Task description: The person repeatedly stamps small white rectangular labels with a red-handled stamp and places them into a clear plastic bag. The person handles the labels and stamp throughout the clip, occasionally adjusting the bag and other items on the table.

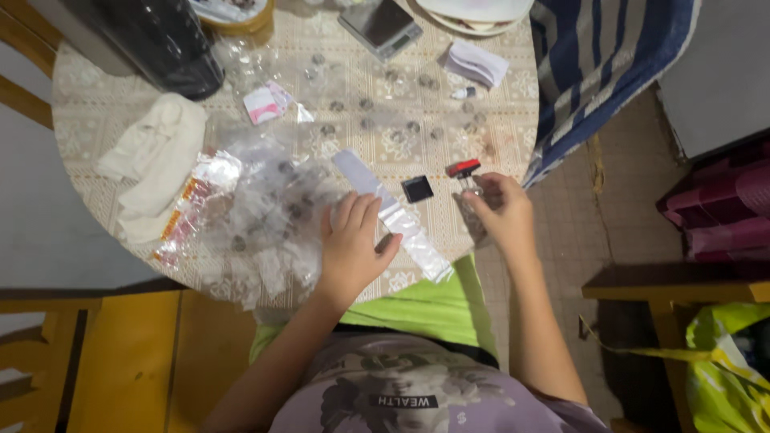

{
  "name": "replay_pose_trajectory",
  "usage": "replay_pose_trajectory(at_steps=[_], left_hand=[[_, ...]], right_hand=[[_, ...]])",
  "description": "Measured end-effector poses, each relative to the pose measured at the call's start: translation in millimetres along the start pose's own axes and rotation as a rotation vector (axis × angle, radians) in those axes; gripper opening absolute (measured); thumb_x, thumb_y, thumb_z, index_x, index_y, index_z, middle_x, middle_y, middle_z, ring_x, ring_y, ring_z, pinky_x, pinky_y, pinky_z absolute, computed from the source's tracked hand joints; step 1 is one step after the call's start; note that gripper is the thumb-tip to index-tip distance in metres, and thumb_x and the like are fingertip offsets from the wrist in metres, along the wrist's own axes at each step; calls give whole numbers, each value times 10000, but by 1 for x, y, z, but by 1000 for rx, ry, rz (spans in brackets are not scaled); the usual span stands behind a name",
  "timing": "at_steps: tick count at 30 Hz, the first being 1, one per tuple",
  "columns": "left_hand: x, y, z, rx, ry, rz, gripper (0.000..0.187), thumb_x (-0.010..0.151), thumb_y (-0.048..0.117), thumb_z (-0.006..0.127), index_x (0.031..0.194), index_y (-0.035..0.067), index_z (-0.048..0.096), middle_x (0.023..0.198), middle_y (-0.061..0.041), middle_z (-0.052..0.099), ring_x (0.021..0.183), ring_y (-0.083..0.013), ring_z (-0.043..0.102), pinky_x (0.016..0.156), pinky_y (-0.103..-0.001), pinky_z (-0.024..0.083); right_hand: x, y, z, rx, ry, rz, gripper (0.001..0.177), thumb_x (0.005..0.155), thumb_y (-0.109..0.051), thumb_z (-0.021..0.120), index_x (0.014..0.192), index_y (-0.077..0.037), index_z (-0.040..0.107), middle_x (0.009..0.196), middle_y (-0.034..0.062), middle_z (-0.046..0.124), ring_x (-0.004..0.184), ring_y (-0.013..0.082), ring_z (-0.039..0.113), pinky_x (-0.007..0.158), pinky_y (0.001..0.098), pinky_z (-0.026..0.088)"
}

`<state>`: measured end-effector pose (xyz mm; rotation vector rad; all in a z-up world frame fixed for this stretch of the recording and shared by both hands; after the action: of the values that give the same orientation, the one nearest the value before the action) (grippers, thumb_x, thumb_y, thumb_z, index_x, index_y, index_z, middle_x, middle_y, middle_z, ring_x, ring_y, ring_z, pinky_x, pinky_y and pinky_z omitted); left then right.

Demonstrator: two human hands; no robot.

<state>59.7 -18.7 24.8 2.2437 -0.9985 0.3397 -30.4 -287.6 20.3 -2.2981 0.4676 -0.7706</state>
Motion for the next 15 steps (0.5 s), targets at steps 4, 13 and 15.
replay_pose_trajectory(at_steps=[4, 13, 15], left_hand=[[-4, 1, 12, 56, -35, -3, 688, 806, 501, 745, 1290, 23, 645, 1393, -115, 594, 1424, -340, 416, 1151, -703, 201], [-9, 0, 16, 112, -54, 58, 672, 850, 537, 725, 1280, 24, 662, 1404, -118, 586, 1460, -357, 381, 1143, -759, 166], [-10, 1, 15, 104, -48, 66, 709, 836, 557, 726, 1289, 16, 658, 1409, -126, 580, 1455, -362, 377, 1139, -763, 156]], right_hand=[[-7, 2, 8, 27, 19, 75, 353, 807, -137, 876, 1075, 9, 698, 932, 114, 721, 835, 187, 696, 772, 319, 559], [-13, 36, 6, 732, -41, 360, 340, 964, -67, 690, 1297, -2, 670, 1164, 51, 734, 1035, 134, 671, 932, 254, 539], [-22, 44, 10, 1004, -92, 496, 333, 992, -77, 659, 1312, 18, 658, 1187, 88, 720, 1021, 168, 659, 938, 284, 561]])
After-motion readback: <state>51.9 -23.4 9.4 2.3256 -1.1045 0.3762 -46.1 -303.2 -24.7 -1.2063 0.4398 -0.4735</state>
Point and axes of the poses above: each hand's wrist, its own x-axis towards the middle knuckle, its own z-axis out of the palm, y = z × x, the point moved 6 cm from there along x, towards the middle knuckle
